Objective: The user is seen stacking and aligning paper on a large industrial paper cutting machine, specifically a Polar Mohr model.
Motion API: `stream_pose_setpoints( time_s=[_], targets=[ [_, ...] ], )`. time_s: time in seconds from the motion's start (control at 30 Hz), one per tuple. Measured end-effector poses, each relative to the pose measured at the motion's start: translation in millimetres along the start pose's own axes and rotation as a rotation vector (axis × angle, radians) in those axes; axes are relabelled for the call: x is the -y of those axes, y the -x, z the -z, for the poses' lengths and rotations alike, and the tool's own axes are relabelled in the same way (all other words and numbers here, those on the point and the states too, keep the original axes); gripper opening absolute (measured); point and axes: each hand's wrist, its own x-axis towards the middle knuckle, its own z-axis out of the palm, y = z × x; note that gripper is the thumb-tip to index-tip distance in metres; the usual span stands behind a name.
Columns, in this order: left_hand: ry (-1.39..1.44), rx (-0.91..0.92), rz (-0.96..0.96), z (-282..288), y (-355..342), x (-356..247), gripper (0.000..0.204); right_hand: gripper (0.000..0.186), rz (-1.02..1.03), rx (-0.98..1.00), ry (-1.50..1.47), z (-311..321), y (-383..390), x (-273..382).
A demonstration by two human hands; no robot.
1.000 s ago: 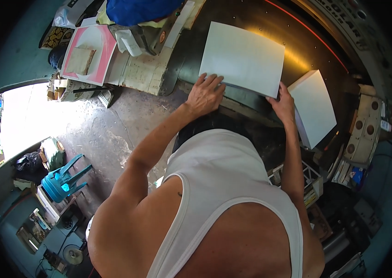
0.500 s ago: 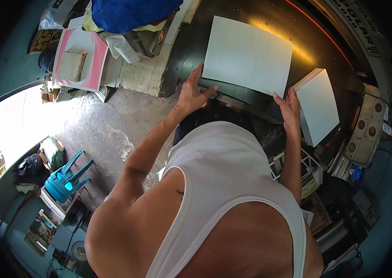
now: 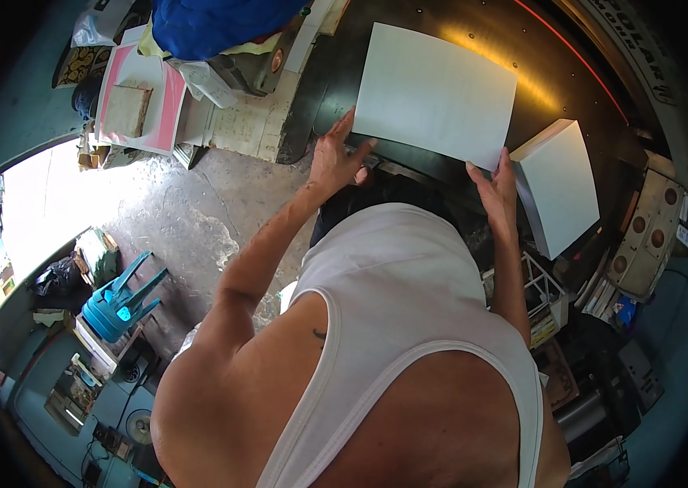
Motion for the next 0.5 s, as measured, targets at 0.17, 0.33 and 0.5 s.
stream_pose_setpoints(
  time_s=[0.17,0.33,0.5],
  targets=[
    [-0.002,-0.092,0.069,-5,-2,-4,0.048,0.086,-0.009,-0.027,0.051,1,-2,-10],
    [-0.027,-0.133,0.102,-9,-1,-6,0.041,0.062,-0.038,0.009,-0.100,4,-6,-3],
    [-0.018,-0.168,0.081,-11,2,-8,0.045,0.054,0.013,0.012,-0.167,3,-5,-1]
  ],
)
